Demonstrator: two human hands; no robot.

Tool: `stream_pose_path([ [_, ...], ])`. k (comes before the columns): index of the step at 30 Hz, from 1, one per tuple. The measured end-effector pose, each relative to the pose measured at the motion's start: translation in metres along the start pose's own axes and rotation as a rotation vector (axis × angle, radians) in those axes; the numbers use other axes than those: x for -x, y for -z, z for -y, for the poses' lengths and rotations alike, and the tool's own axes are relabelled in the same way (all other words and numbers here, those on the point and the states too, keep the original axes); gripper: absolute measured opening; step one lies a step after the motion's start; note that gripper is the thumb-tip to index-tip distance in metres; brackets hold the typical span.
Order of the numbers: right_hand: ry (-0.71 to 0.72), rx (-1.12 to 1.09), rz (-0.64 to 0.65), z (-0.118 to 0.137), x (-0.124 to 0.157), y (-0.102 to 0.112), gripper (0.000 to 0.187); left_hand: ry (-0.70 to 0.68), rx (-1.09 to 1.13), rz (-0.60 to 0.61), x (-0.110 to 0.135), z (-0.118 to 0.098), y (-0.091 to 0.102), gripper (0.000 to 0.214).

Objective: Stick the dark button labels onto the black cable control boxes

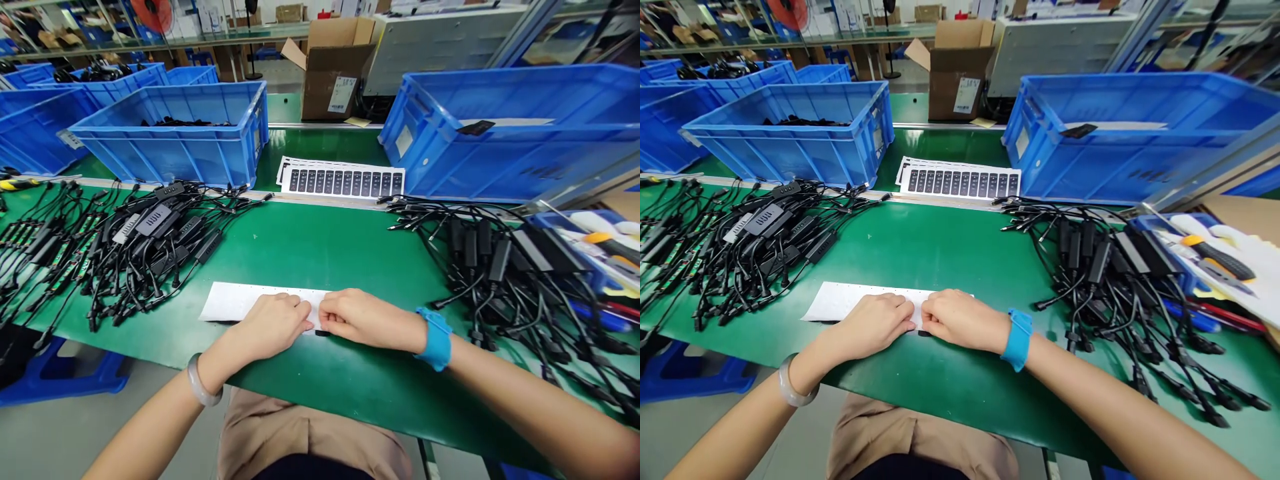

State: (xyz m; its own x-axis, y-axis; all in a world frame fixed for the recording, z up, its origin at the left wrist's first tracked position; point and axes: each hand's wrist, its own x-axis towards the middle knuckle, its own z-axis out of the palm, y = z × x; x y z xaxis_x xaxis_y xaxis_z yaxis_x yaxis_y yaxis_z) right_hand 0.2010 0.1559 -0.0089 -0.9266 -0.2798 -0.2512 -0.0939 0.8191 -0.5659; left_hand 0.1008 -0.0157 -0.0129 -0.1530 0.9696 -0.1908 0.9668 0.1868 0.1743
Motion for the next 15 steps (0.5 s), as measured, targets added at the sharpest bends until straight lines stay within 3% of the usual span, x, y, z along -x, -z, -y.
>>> stream_pose_path([
  [5, -0.103, 0.049, -0.105, 0.000, 0.005, -0.004, 0.020, 0.014, -0.026, 0.009, -0.003, -0.002, 0.006, 0.021],
  [10, -0.093, -0.072, 0.026, -0.004, 0.011, 0.007, 0.015, 0.010, -0.024, 0.031, -0.004, -0.002, 0.007, 0.025],
  [15, -0.192, -0.020, -0.033, -0.009, 0.014, 0.013, 0.016, 0.018, -0.009, 0.057, -0.004, -0.001, 0.009, 0.023],
])
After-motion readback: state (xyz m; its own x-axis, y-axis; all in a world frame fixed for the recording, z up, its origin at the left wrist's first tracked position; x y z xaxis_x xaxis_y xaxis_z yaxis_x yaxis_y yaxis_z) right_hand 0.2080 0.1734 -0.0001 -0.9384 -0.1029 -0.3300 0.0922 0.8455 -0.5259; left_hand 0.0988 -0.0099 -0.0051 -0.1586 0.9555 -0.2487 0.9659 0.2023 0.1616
